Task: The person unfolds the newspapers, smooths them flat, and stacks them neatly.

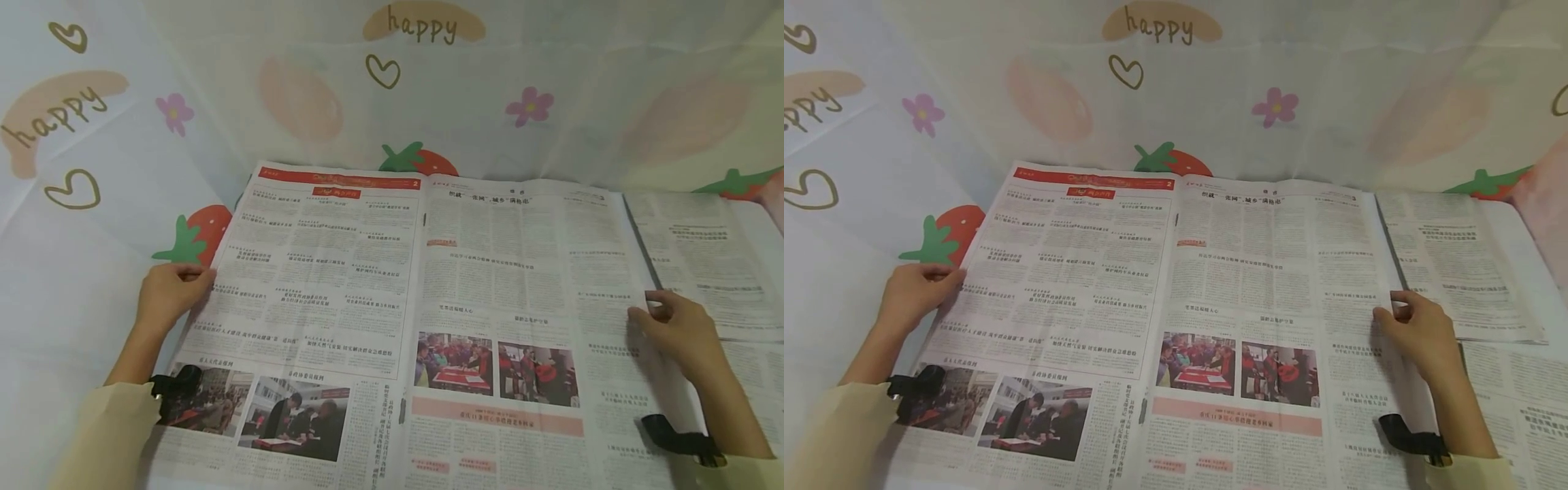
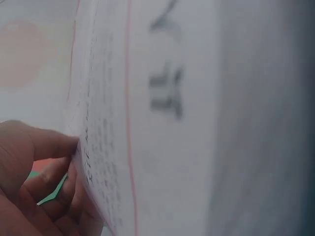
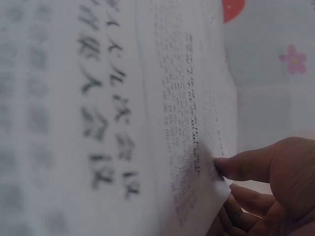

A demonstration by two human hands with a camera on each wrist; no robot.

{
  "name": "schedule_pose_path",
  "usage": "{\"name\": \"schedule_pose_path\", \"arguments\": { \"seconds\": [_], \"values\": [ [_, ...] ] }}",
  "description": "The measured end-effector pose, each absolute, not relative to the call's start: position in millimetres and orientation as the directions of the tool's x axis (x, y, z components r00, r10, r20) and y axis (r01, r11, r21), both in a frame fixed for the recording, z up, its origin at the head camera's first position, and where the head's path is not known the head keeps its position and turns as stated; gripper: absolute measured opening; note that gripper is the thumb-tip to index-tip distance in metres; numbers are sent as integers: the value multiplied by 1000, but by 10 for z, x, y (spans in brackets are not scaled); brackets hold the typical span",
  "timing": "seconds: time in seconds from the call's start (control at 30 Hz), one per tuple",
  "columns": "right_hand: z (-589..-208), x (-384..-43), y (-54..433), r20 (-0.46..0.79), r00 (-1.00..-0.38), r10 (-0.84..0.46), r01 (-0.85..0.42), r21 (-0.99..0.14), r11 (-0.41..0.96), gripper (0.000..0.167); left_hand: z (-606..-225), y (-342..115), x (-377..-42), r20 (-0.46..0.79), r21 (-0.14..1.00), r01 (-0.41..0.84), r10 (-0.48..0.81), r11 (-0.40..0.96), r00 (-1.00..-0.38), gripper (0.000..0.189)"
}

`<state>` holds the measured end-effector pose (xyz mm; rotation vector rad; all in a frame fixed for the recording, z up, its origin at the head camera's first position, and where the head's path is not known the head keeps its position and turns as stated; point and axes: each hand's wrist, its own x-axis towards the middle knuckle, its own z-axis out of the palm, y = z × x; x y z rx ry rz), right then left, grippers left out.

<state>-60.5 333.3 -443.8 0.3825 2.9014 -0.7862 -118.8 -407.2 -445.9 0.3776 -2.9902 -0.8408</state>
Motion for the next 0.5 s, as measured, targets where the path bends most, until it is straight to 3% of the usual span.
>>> {"name": "schedule_pose_path", "arguments": {
  "seconds": [0.5],
  "values": [
    [-4454,-577,3238,-70,-961,266,269,-450,851,56,-4515,-3996,-1160,-18,469,-268,-295,842,-955,52]
  ]
}}
